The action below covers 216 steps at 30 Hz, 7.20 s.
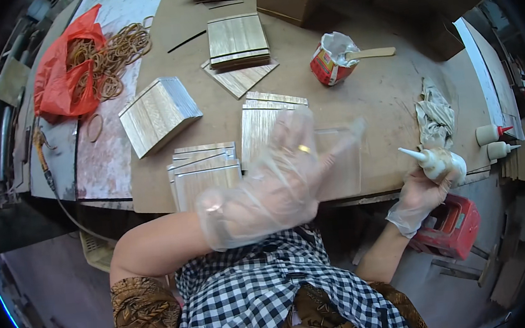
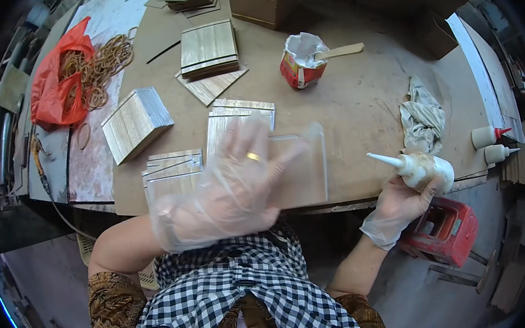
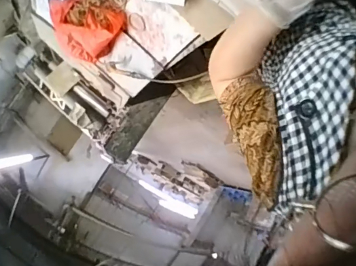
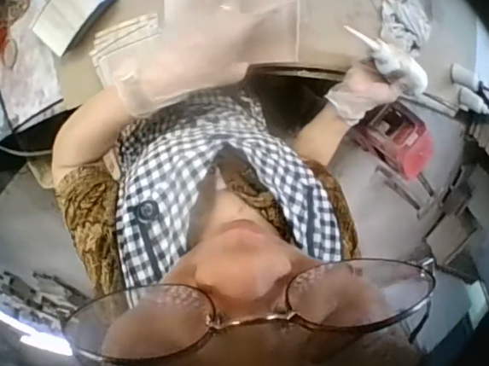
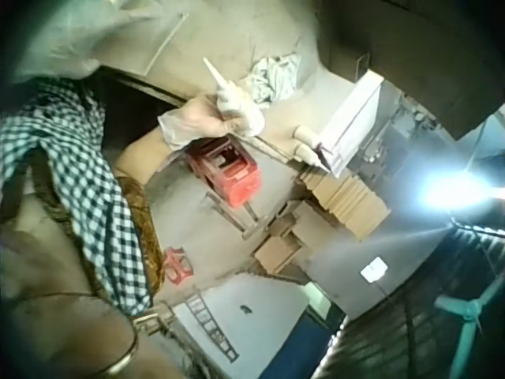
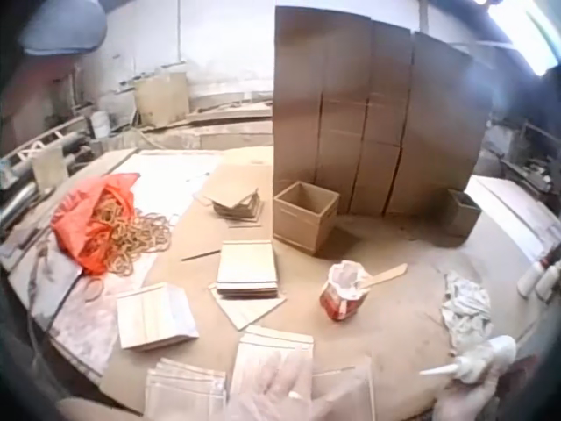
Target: The person applies glue from a squeeze bottle to the edges of small rectangular wooden pieces. They work at a table, handling the pieces one by one, applying adhesive to the sides, and stacking them.
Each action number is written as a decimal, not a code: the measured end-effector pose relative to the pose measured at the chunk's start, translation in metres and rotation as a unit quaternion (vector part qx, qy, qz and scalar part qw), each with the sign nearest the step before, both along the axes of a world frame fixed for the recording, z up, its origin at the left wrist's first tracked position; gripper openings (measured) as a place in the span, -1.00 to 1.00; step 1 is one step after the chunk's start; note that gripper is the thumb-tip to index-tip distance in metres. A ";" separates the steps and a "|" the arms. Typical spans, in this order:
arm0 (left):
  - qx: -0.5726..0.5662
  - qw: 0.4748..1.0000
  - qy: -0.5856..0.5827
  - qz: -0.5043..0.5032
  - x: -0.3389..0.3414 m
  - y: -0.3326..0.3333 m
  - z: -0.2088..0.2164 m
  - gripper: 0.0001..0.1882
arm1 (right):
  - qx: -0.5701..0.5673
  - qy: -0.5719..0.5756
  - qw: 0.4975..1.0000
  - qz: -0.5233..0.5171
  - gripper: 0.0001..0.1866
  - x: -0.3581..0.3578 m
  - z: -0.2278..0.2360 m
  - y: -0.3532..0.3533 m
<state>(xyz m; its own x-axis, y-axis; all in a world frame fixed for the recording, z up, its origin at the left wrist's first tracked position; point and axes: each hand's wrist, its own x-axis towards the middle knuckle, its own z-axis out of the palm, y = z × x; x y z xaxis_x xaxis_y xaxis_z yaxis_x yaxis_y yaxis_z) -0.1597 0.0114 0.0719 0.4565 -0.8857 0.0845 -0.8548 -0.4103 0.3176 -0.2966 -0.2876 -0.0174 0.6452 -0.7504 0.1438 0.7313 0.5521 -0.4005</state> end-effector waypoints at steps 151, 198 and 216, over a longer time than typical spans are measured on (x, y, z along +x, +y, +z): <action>-0.200 0.957 0.111 0.177 0.206 0.166 -0.007 0.53 | -0.174 0.080 0.980 0.047 -0.17 0.180 0.092 0.140; -0.374 0.869 0.218 0.238 0.101 0.252 -0.072 0.38 | -0.400 0.074 0.855 0.322 -0.45 0.314 0.070 0.347; -0.267 0.918 0.153 0.251 0.100 0.253 -0.057 0.38 | -0.396 0.110 0.878 0.247 -0.56 0.321 0.073 0.283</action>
